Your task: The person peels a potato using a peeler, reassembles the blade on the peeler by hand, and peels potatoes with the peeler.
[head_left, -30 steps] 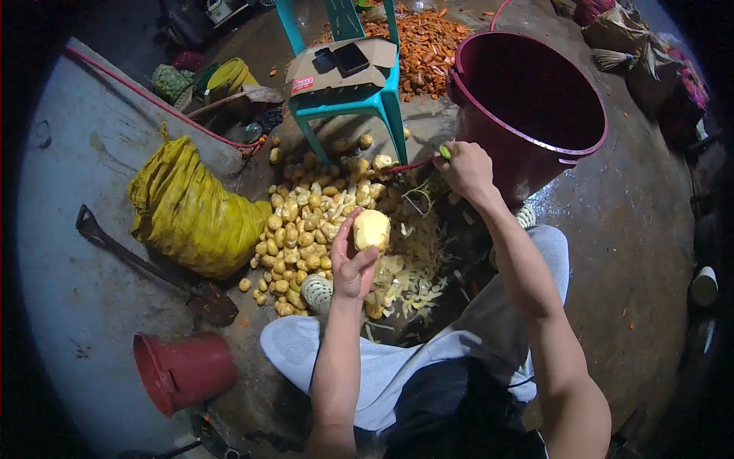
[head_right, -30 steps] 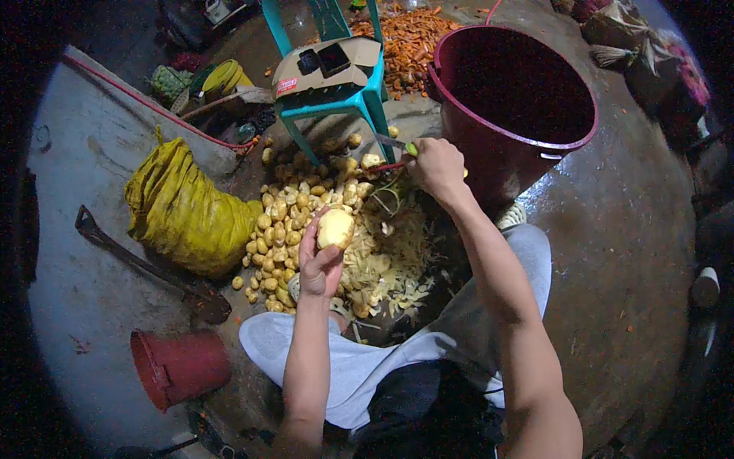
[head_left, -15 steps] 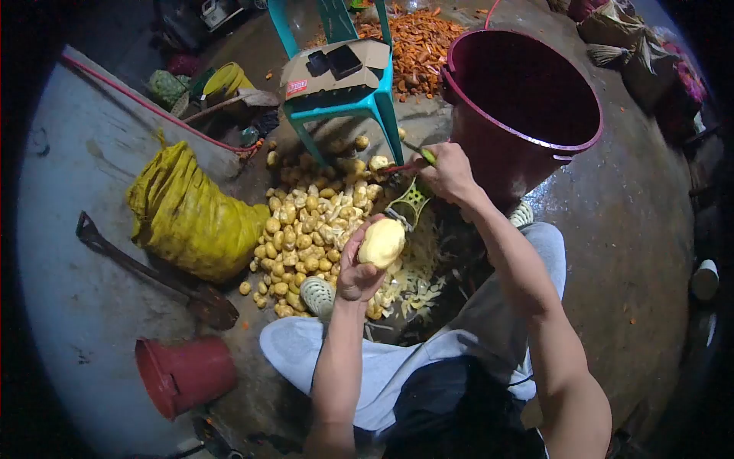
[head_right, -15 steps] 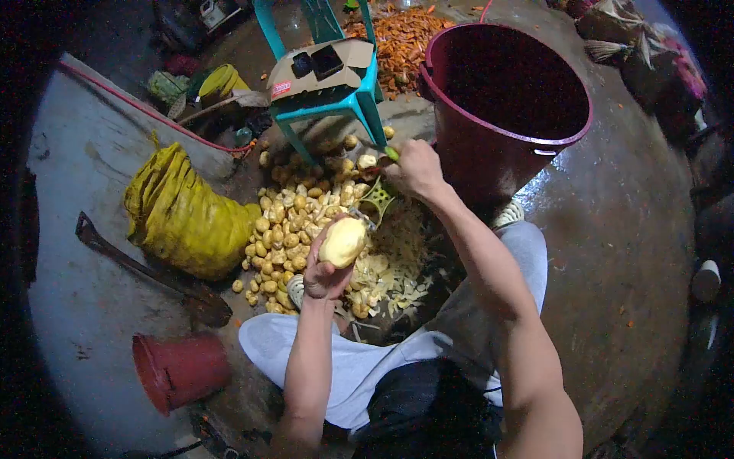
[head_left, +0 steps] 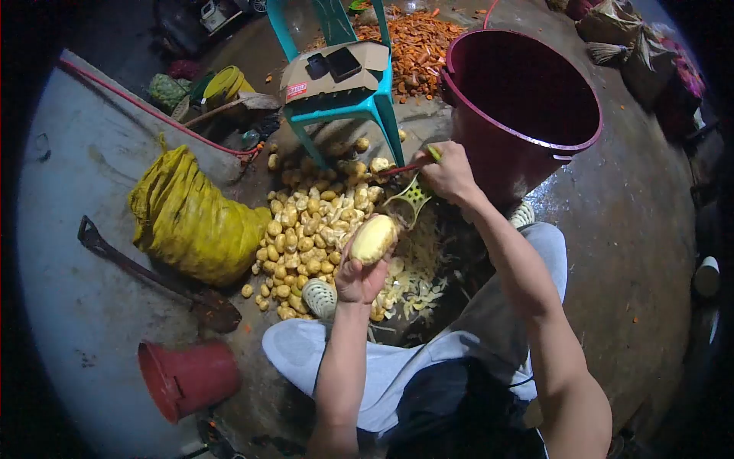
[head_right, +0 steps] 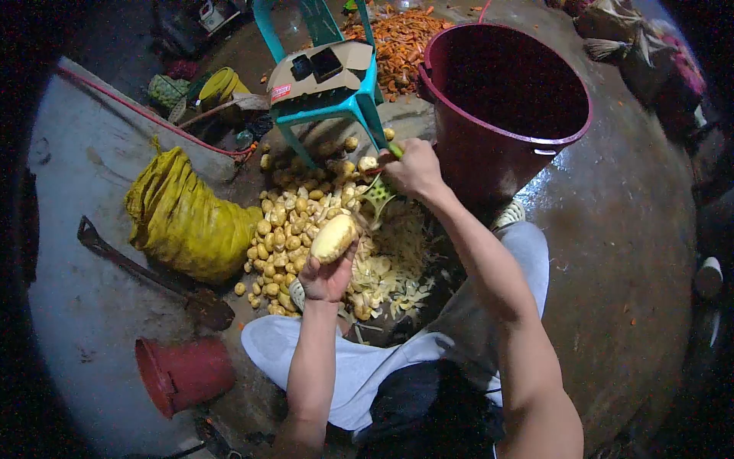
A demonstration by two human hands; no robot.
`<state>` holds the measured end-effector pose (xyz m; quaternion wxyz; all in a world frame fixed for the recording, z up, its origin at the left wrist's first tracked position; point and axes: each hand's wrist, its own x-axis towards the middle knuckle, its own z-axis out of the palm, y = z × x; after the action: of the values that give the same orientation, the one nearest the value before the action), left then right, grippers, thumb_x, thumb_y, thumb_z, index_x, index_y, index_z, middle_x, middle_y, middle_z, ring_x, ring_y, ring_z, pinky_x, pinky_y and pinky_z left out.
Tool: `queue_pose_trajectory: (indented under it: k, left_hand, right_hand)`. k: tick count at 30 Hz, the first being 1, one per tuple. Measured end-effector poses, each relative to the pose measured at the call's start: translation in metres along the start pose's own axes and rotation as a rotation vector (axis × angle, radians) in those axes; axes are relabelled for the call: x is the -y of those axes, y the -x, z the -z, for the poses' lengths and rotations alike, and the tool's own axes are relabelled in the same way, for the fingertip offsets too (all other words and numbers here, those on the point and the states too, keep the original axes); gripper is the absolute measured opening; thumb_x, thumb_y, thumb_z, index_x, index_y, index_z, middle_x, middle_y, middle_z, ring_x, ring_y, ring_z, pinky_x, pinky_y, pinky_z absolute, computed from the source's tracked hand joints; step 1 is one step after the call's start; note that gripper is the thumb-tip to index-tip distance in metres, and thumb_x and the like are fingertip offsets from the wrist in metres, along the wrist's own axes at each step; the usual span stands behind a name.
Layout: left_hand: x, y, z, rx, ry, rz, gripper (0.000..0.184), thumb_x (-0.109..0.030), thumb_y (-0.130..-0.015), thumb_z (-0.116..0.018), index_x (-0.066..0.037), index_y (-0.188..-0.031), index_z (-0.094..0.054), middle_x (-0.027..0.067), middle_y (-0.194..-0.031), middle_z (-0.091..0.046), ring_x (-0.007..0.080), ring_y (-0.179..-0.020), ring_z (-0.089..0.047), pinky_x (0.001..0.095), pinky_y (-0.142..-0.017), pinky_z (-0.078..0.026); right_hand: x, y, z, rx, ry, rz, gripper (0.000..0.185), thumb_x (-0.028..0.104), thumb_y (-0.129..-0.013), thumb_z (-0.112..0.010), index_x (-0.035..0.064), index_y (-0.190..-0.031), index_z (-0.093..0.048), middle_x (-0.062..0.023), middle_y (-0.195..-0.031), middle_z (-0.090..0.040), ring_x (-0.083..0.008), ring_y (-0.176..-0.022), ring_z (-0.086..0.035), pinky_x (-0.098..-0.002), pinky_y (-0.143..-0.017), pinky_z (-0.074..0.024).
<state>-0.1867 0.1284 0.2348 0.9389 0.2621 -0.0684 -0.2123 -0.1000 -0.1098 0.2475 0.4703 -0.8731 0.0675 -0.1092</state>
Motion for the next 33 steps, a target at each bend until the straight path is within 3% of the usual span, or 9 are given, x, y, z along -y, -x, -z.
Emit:
queue_pose_trajectory:
  k: [4, 5, 9, 10, 15, 18, 22, 28, 33]
  left_hand:
    - [0.005, -0.005, 0.01, -0.092, -0.17, -0.069, 0.088, -0.022, -0.066, -0.082, 0.011, -0.135, -0.04, 0.0227, -0.132, -0.052, 0.0335, -0.12, -0.055, 0.0399, -0.102, -0.048]
    - [0.016, -0.005, 0.01, -0.177, -0.225, -0.191, 0.089, -0.022, -0.065, -0.082, 0.012, -0.135, -0.039, 0.0238, -0.128, -0.055, 0.0335, -0.112, -0.06, 0.0307, -0.077, -0.058]
    - [0.007, 0.001, 0.01, -0.036, 0.018, -0.028, 0.086, -0.022, -0.065, -0.083, 0.009, -0.134, -0.042, 0.0182, -0.13, -0.054, 0.0298, -0.121, -0.053, 0.0382, -0.103, -0.043]
    - [0.007, 0.001, 0.01, -0.018, 0.082, -0.001, 0.087, -0.022, -0.065, -0.084, 0.009, -0.134, -0.043, 0.0171, -0.131, -0.054, 0.0291, -0.123, -0.051, 0.0394, -0.108, -0.04]
    - [0.014, 0.001, 0.014, -0.13, -0.038, -0.091, 0.082, -0.026, -0.066, -0.085, 0.008, -0.131, -0.047, 0.0161, -0.131, -0.055, 0.0285, -0.125, -0.051, 0.04, -0.109, -0.038]
    - [0.02, 0.001, 0.016, -0.14, -0.166, -0.177, 0.077, -0.029, -0.068, -0.085, 0.005, -0.128, -0.051, 0.015, -0.131, -0.055, 0.0286, -0.123, -0.052, 0.0423, -0.109, -0.038]
    - [0.013, 0.0, 0.009, -0.036, 0.084, -0.068, 0.081, -0.031, -0.067, -0.085, 0.004, -0.131, -0.05, 0.0146, -0.132, -0.055, 0.0279, -0.123, -0.052, 0.042, -0.11, -0.038]
    - [0.017, 0.001, 0.005, -0.084, -0.226, -0.105, 0.087, -0.031, -0.067, -0.086, 0.006, -0.135, -0.045, 0.0135, -0.132, -0.054, 0.0259, -0.123, -0.052, 0.0387, -0.11, -0.036]
    - [0.01, -0.001, -0.001, -0.001, 0.028, -0.02, 0.08, -0.025, -0.067, -0.086, 0.003, -0.132, -0.048, 0.0117, -0.128, -0.058, 0.0259, -0.122, -0.053, 0.0396, -0.109, -0.039]
  right_hand:
    - [0.052, 0.03, 0.009, 0.057, 0.095, 0.199, 0.02, 0.024, -0.071, -0.069, 0.0091, -0.083, -0.069, -0.019, -0.074, -0.064, -0.0393, -0.073, -0.063, -0.045, -0.069, -0.0512]
    - [0.048, 0.028, 0.007, 0.033, 0.077, 0.193, 0.019, 0.025, -0.071, -0.069, 0.0093, -0.083, -0.069, -0.019, -0.074, -0.064, -0.0393, -0.073, -0.063, -0.0457, -0.068, -0.0512]
    - [0.008, 0.001, 0.008, -0.021, 0.109, 0.083, 0.021, 0.028, -0.076, -0.068, 0.0083, -0.083, -0.07, -0.0187, -0.073, -0.064, -0.0385, -0.071, -0.064, -0.0456, -0.068, -0.0513]
    - [0.003, -0.003, 0.005, -0.06, 0.056, 0.035, 0.02, 0.019, -0.08, -0.061, 0.0019, -0.072, -0.066, -0.0146, -0.059, -0.06, -0.023, -0.05, -0.058, -0.0339, -0.055, -0.047]
    - [0.041, 0.027, -0.004, -0.101, -0.023, 0.32, 0.016, 0.016, -0.078, -0.065, 0.0007, -0.072, -0.063, -0.0184, -0.057, -0.049, -0.018, -0.05, -0.053, -0.0336, -0.054, -0.0445]
    - [0.029, 0.016, -0.002, -0.073, 0.023, 0.075, 0.019, 0.028, -0.075, -0.067, 0.0089, -0.079, -0.069, -0.0205, -0.073, -0.064, -0.0399, -0.072, -0.064, -0.0472, -0.066, -0.0508]
    - [0.006, -0.001, 0.0, -0.058, -0.029, 0.0, 0.025, 0.029, -0.077, -0.064, 0.0043, -0.078, -0.068, -0.0214, -0.072, -0.063, -0.0393, -0.07, -0.064, -0.0449, -0.063, -0.0504]
    - [0.037, 0.024, 0.0, 0.012, -0.001, 0.22, 0.019, 0.025, -0.072, -0.069, 0.009, -0.081, -0.07, -0.0192, -0.074, -0.065, -0.0392, -0.073, -0.064, -0.046, -0.068, -0.0512]
    - [-0.013, -0.006, -0.008, -0.012, -0.023, 0.01, 0.021, 0.026, -0.073, -0.069, 0.0067, -0.081, -0.07, -0.0214, -0.073, -0.064, -0.039, -0.072, -0.064, -0.0454, -0.067, -0.0509]
